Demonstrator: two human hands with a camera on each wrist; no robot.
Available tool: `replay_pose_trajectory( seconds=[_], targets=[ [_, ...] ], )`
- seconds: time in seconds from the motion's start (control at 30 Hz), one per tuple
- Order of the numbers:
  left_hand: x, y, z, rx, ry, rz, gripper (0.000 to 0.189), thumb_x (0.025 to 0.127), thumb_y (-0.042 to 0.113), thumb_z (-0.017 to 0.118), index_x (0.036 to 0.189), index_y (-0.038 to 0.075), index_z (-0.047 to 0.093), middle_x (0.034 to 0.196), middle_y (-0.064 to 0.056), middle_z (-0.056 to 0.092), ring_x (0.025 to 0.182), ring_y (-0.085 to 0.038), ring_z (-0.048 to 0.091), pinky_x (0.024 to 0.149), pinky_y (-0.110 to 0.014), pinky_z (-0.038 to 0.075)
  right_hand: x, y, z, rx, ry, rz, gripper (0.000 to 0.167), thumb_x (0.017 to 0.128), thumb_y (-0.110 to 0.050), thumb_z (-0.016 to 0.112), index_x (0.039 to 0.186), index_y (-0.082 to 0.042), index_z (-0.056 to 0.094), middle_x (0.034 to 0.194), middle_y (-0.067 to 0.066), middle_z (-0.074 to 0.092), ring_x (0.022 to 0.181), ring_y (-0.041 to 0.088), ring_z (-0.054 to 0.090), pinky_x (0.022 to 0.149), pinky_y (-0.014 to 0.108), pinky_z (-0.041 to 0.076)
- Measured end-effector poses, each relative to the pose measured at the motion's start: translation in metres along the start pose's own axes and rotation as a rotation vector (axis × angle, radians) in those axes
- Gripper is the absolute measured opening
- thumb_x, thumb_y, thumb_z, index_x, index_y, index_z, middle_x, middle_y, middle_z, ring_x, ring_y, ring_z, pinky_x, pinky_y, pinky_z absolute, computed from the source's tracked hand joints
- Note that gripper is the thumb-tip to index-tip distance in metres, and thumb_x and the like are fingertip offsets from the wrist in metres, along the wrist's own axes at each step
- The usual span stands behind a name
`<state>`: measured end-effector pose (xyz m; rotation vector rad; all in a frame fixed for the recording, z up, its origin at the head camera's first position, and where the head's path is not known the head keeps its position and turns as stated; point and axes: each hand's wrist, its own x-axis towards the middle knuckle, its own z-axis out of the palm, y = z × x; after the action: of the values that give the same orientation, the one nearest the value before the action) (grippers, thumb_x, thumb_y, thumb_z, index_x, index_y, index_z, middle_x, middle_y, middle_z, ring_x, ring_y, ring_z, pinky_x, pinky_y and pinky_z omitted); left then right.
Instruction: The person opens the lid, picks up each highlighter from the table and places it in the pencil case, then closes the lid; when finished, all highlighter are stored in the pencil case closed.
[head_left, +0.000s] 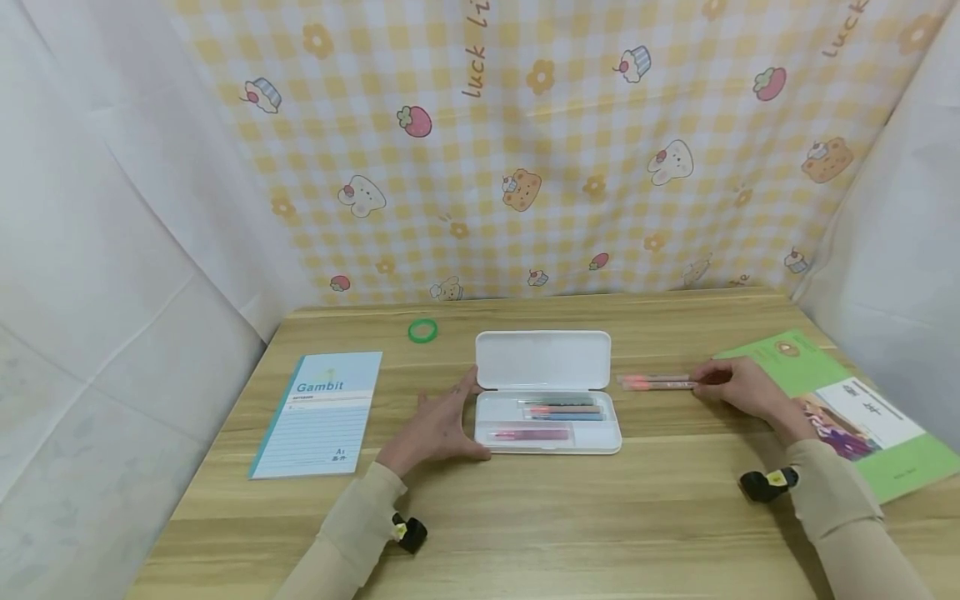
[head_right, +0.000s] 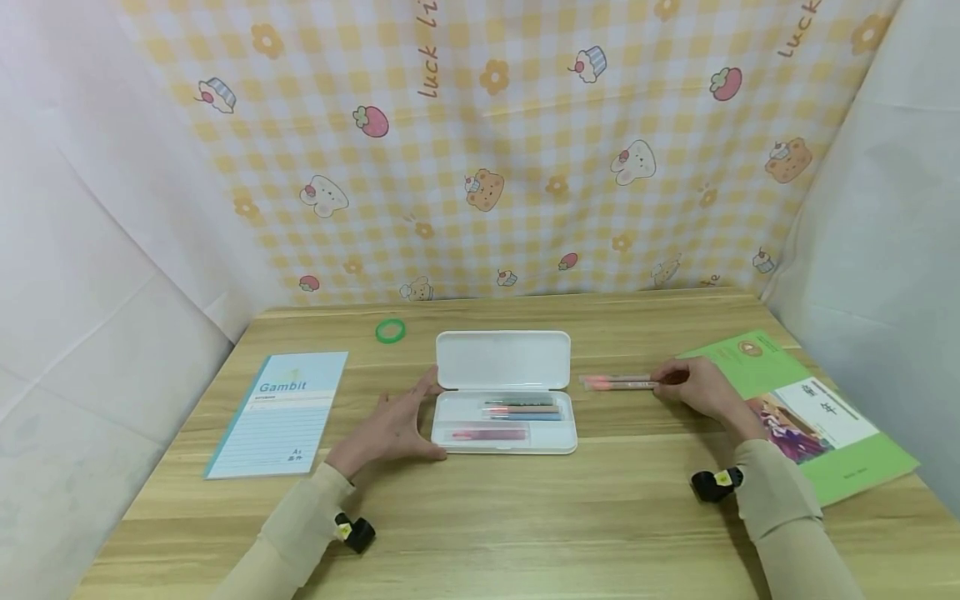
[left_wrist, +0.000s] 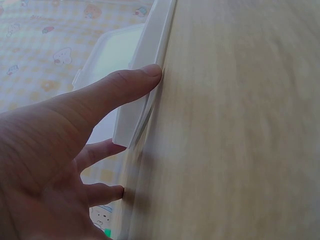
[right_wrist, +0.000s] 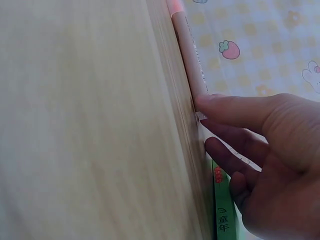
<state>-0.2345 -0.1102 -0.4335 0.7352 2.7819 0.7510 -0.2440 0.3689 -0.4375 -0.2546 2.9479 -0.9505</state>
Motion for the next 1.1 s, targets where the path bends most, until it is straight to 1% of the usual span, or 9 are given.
replay_pose_trajectory(
  seconds=[0.17, 0.4, 0.47, 0.67, 0.87, 1.0, 1.1],
  targets=[
    [0.0, 0.0, 0.001, -0.001, 0.001, -0.001, 0.128, 0.061, 0.048, 0.086, 0.153, 0.007, 0.007, 0.141, 0.001, 0.047, 0.133, -0.023, 0.036, 0.099, -0.074, 0.003, 0.001, 0.0, 0.001, -0.006, 0.003, -0.004, 0.019, 0.083, -0.017, 0.074, 0.098, -0.005, 0.073, 0.094, 0.009, 0.067, 0.083, 0.019, 0.056, 0.071, 0.032, 0.044],
    [-0.001, 0.0, 0.0, -0.019, -0.011, -0.008, 0.128, 0.061, 0.047, 0.086, 0.153, 0.008, 0.006, 0.141, 0.001, 0.047, 0.133, -0.022, 0.036, 0.098, -0.074, 0.002, 0.0, 0.001, 0.002, -0.003, -0.007, -0.02, 0.018, 0.083, -0.016, 0.074, 0.098, -0.005, 0.073, 0.096, 0.01, 0.068, 0.089, 0.024, 0.058, 0.072, 0.027, 0.045],
    [0.0, 0.0, 0.0, -0.018, -0.012, -0.008, 0.128, 0.061, 0.047, 0.086, 0.153, 0.008, 0.006, 0.141, 0.001, 0.046, 0.133, -0.022, 0.036, 0.098, -0.075, 0.002, 0.0, 0.001, 0.002, 0.003, -0.011, -0.023, 0.019, 0.084, -0.016, 0.073, 0.099, -0.005, 0.073, 0.096, 0.01, 0.067, 0.09, 0.024, 0.058, 0.072, 0.027, 0.045],
    [0.0, 0.0, 0.0, -0.013, -0.011, -0.008, 0.128, 0.061, 0.047, 0.086, 0.153, 0.008, 0.006, 0.142, 0.001, 0.046, 0.133, -0.022, 0.036, 0.098, -0.075, 0.004, 0.0, 0.004, 0.002, 0.014, -0.001, -0.013, 0.02, 0.085, -0.017, 0.072, 0.101, -0.005, 0.072, 0.093, 0.008, 0.067, 0.081, 0.016, 0.055, 0.067, 0.024, 0.044],
    [0.0, 0.0, 0.0, -0.014, -0.009, -0.002, 0.127, 0.062, 0.047, 0.086, 0.153, 0.007, 0.006, 0.142, -0.001, 0.046, 0.132, -0.024, 0.037, 0.098, -0.075, 0.004, -0.002, 0.004, -0.002, 0.067, 0.028, -0.011, 0.022, 0.083, -0.016, 0.074, 0.1, -0.002, 0.072, 0.091, 0.009, 0.067, 0.074, 0.015, 0.052, 0.059, 0.025, 0.043],
    [-0.001, 0.0, 0.0, -0.006, -0.001, 0.0, 0.128, 0.061, 0.047, 0.086, 0.153, 0.007, 0.007, 0.142, 0.0, 0.046, 0.133, -0.023, 0.037, 0.098, -0.075, 0.004, -0.005, 0.0, -0.007, 0.102, 0.058, -0.041, 0.019, 0.083, -0.012, 0.073, 0.098, -0.001, 0.071, 0.086, 0.009, 0.067, 0.068, 0.013, 0.051, 0.053, 0.025, 0.042],
    [-0.001, 0.0, 0.0, -0.003, 0.007, 0.007, 0.127, 0.061, 0.047, 0.086, 0.152, 0.006, 0.008, 0.141, 0.001, 0.047, 0.132, -0.024, 0.037, 0.097, -0.075, 0.004, -0.006, -0.009, -0.01, 0.093, 0.073, -0.078, 0.016, 0.084, -0.011, 0.072, 0.096, -0.001, 0.072, 0.085, 0.006, 0.066, 0.069, 0.011, 0.052, 0.054, 0.024, 0.042]
  ],
)
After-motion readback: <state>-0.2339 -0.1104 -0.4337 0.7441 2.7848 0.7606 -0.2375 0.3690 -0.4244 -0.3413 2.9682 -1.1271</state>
